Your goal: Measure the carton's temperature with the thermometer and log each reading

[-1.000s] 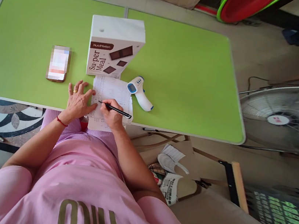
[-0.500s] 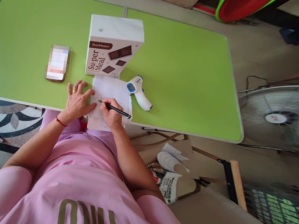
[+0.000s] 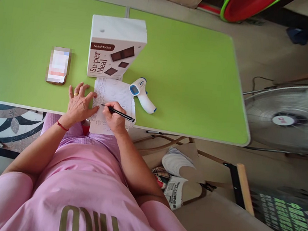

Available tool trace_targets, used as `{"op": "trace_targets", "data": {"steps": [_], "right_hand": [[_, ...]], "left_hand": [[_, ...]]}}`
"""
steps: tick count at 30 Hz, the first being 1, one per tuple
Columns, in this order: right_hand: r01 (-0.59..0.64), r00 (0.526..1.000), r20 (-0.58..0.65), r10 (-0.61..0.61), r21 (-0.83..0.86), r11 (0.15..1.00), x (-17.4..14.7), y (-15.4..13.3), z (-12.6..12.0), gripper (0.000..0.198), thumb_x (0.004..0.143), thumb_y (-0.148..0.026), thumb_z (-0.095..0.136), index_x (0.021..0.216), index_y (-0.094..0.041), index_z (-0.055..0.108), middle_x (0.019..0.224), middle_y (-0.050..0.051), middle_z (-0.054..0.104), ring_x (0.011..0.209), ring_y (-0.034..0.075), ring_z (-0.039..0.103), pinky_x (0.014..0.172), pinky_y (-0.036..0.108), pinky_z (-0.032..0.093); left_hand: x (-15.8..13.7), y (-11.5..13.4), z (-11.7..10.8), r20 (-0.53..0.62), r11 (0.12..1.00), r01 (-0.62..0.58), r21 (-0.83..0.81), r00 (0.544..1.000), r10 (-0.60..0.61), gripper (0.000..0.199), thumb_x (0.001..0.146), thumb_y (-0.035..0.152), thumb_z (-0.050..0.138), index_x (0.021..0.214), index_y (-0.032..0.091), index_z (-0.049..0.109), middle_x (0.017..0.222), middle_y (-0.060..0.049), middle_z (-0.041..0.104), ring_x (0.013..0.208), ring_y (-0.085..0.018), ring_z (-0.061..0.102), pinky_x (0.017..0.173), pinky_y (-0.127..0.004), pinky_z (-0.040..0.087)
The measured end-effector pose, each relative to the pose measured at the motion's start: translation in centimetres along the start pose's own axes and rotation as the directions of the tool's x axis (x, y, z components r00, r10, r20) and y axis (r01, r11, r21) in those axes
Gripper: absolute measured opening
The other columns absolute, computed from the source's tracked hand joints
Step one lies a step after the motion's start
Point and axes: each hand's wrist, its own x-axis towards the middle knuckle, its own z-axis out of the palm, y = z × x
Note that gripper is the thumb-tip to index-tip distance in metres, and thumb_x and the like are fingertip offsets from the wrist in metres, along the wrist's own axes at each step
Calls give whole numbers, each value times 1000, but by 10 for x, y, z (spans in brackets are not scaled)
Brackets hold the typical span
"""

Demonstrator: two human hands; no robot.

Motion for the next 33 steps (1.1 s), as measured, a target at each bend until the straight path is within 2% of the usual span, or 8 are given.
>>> {"op": "trace_targets", "data": {"steps": [11,15,22,27,33], "right_hand": [[44,999,4,-44,-6,999,1,1,-1,11,98,-38,67,92,-29,65,79,1,77,71,21,72,74,34,64],[22,1000,0,-22,-8,1000,-1,0,-1,14,98,-39,68,89,-29,64,78,1,76,71,21,71,74,34,64],[7,993,-114,-9,-22,1000,-6,0,1,22,103,-47,62,91,-30,65,75,1,75,65,21,69,68,34,62],[-8,996,-93,1,-76,997,-3,-2,3,19,100,-44,63,87,-30,64,73,1,74,66,21,69,67,32,59],[-31,995,-96,29,-21,999,-2,-5,0,20,98,-44,64,84,-30,61,68,-1,70,62,20,65,62,32,55]], "left_hand": [[0,2,-3,22,1000,3,7,1000,-3,42,98,45,83,136,29,78,175,-17,60,178,-49,37,147,-82,13],[0,2,-4,31,1000,5,15,999,-5,41,98,44,81,137,29,78,176,-18,59,179,-49,36,147,-82,13],[-1,2,-3,23,1000,5,2,1000,-5,41,97,43,81,135,29,79,175,-17,59,178,-50,37,147,-83,13],[0,1,-3,14,1000,2,7,1000,-2,41,97,44,81,135,29,79,174,-18,60,178,-50,37,147,-83,13],[-1,3,-7,35,1000,11,14,999,-11,42,97,42,80,137,28,78,176,-18,59,179,-51,36,146,-83,13]]}}
